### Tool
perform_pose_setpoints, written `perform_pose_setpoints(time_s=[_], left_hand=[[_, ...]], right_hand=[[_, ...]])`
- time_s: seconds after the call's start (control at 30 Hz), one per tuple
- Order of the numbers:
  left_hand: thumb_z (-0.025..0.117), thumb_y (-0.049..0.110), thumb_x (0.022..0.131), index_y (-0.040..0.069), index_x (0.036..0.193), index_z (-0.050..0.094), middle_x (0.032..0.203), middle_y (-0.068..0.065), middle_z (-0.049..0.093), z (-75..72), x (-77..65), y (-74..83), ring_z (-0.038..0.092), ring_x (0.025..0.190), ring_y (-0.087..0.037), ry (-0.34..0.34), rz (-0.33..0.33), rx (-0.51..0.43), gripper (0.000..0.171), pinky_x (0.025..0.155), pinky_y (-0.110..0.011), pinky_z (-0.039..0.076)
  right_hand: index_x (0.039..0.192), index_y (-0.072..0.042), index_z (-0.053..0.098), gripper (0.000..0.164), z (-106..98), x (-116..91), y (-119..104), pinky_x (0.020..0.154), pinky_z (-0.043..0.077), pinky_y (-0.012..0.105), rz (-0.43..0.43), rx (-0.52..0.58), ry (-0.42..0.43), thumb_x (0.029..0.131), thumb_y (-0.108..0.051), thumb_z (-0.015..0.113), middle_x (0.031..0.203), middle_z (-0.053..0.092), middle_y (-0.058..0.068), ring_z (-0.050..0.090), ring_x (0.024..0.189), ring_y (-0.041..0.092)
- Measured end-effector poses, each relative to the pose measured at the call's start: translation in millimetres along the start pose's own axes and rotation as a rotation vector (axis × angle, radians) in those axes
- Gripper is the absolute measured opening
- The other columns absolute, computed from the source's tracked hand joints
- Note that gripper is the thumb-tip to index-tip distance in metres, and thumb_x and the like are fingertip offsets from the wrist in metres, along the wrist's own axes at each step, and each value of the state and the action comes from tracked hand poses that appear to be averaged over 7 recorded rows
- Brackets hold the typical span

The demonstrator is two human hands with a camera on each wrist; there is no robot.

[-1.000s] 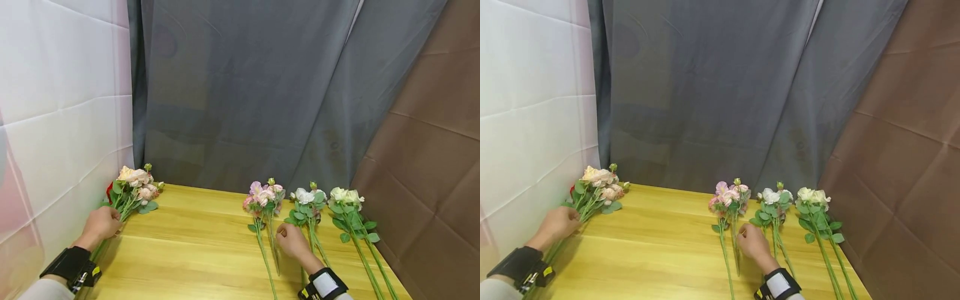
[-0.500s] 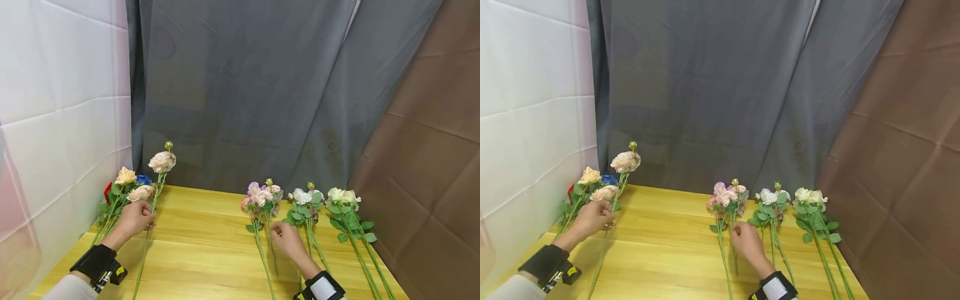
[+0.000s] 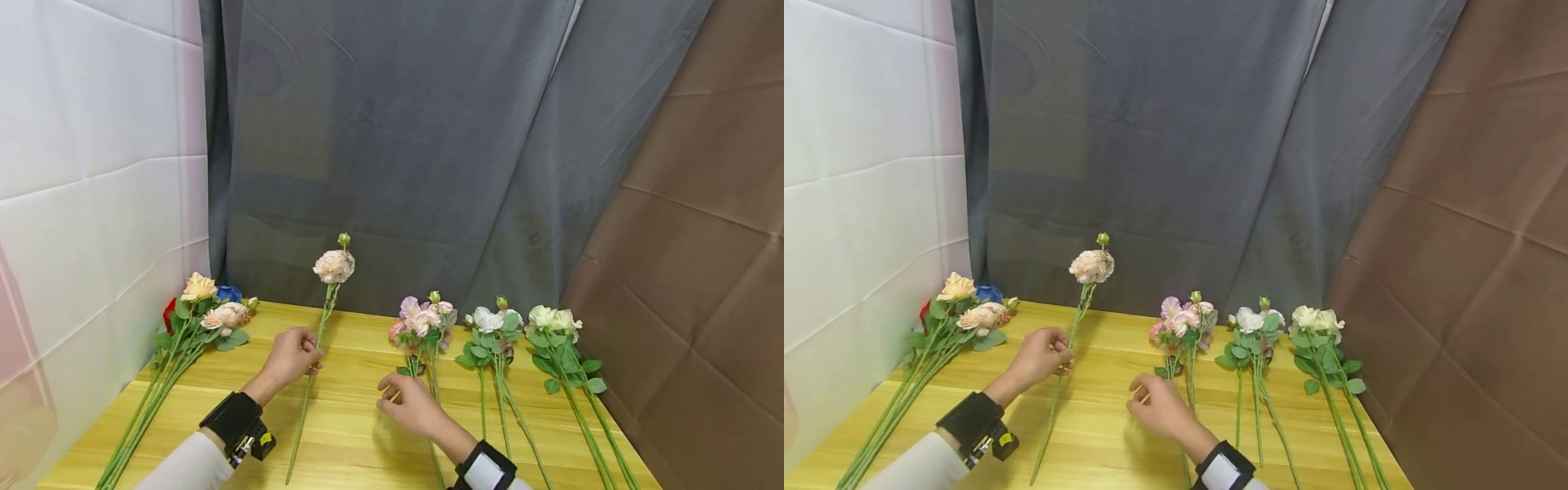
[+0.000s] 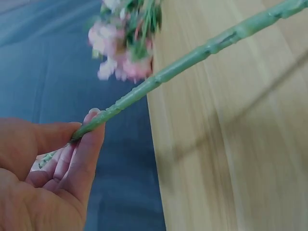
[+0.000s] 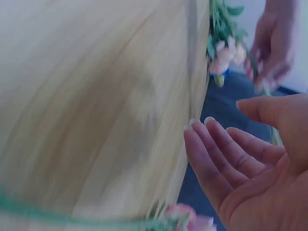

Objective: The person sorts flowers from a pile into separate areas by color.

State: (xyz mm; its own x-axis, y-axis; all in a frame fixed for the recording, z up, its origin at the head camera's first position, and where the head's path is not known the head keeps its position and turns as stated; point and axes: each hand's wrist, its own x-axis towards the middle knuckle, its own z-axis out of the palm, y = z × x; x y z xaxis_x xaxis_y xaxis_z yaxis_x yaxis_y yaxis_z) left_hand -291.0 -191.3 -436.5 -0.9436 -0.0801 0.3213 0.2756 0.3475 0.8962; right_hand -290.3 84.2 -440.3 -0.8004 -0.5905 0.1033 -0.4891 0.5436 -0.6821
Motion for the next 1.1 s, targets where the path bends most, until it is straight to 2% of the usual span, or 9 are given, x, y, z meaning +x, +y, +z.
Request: perform_pose_setpoints(time_s=[0.13, 0.27, 0.4, 0.5, 0.6, 0.73, 0.87, 1.0, 1.1], left_hand=[[0.068, -0.013, 0.089, -0.004, 0.088, 0.058, 0.070, -0.012, 0.065, 25.9, 1.4, 7.5, 0.071, 0.060, -0.025, -0.021, 0.017, -0.037, 0.014, 0.054, -0.033, 0.060], [0.068, -0.013, 0.090, -0.005, 0.090, 0.058, 0.071, -0.013, 0.064, 43.9, 1.8, 13.8, 0.071, 0.061, -0.024, -0.041, 0.024, -0.093, 0.013, 0.056, -0.033, 0.061], [0.068, -0.013, 0.090, -0.007, 0.094, 0.059, 0.075, -0.015, 0.064, 55.1, 2.2, 18.3, 0.073, 0.063, -0.027, -0.038, 0.034, -0.142, 0.011, 0.057, -0.034, 0.061], [0.068, -0.012, 0.090, -0.010, 0.096, 0.059, 0.077, -0.016, 0.064, 59.5, 2.3, 19.5, 0.073, 0.064, -0.029, -0.024, 0.030, -0.167, 0.011, 0.058, -0.035, 0.062], [0.068, -0.010, 0.091, -0.010, 0.098, 0.060, 0.080, -0.017, 0.066, 61.4, 1.8, 19.5, 0.074, 0.067, -0.031, -0.028, 0.015, -0.189, 0.011, 0.059, -0.035, 0.062], [0.068, -0.003, 0.095, -0.010, 0.106, 0.062, 0.086, -0.020, 0.068, 58.2, -1.5, 17.7, 0.074, 0.071, -0.032, -0.081, 0.047, -0.177, 0.014, 0.060, -0.035, 0.062], [0.065, 0.006, 0.099, -0.005, 0.114, 0.064, 0.092, -0.014, 0.067, 48.2, -5.6, 11.9, 0.072, 0.076, -0.036, -0.150, 0.117, -0.093, 0.018, 0.062, -0.033, 0.061], [0.063, 0.009, 0.101, 0.002, 0.111, 0.066, 0.096, -0.009, 0.066, 25.9, -9.0, 2.8, 0.069, 0.077, -0.036, -0.184, 0.146, 0.042, 0.013, 0.061, -0.029, 0.058], [0.065, 0.009, 0.100, 0.004, 0.108, 0.068, 0.097, -0.007, 0.067, 3.4, -12.1, -5.8, 0.068, 0.077, -0.029, -0.171, 0.130, 0.157, 0.009, 0.063, -0.029, 0.056]], right_hand=[[0.124, 0.005, 0.063, 0.032, 17, 6, -15, 0.064, 0.058, 0.031, -0.007, 0.119, -0.061, 0.098, -0.013, 0.068, 0.101, 0.070, 0.008, 0.071, 0.081, 0.023], [0.126, 0.009, 0.060, 0.036, 33, 12, -26, 0.070, 0.062, 0.036, 0.011, 0.279, -0.099, 0.097, -0.010, 0.069, 0.102, 0.071, 0.011, 0.074, 0.087, 0.031], [0.126, 0.014, 0.057, 0.036, 43, 13, -31, 0.072, 0.063, 0.040, 0.036, 0.374, -0.061, 0.096, -0.003, 0.067, 0.099, 0.071, 0.015, 0.074, 0.084, 0.033], [0.119, 0.015, 0.058, 0.028, 47, 13, -30, 0.070, 0.063, 0.041, 0.045, 0.387, -0.008, 0.096, 0.001, 0.065, 0.095, 0.071, 0.018, 0.074, 0.077, 0.032], [0.112, 0.012, 0.060, 0.019, 47, 12, -28, 0.069, 0.063, 0.043, 0.050, 0.394, 0.009, 0.096, 0.003, 0.064, 0.092, 0.071, 0.019, 0.073, 0.074, 0.032], [0.106, 0.011, 0.059, 0.014, 44, 10, -27, 0.068, 0.063, 0.045, 0.040, 0.393, -0.006, 0.095, 0.003, 0.064, 0.088, 0.070, 0.018, 0.072, 0.074, 0.036], [0.104, 0.011, 0.058, 0.012, 37, 7, -25, 0.067, 0.063, 0.045, 0.047, 0.372, -0.014, 0.095, 0.005, 0.062, 0.085, 0.068, 0.018, 0.072, 0.073, 0.037], [0.102, 0.011, 0.058, 0.010, 30, 4, -23, 0.063, 0.063, 0.044, 0.064, 0.320, -0.017, 0.093, 0.006, 0.061, 0.078, 0.065, 0.013, 0.071, 0.068, 0.035], [0.096, 0.008, 0.058, 0.006, 26, 1, -22, 0.061, 0.062, 0.045, 0.074, 0.272, -0.031, 0.091, 0.010, 0.061, 0.072, 0.063, 0.010, 0.070, 0.063, 0.032]])
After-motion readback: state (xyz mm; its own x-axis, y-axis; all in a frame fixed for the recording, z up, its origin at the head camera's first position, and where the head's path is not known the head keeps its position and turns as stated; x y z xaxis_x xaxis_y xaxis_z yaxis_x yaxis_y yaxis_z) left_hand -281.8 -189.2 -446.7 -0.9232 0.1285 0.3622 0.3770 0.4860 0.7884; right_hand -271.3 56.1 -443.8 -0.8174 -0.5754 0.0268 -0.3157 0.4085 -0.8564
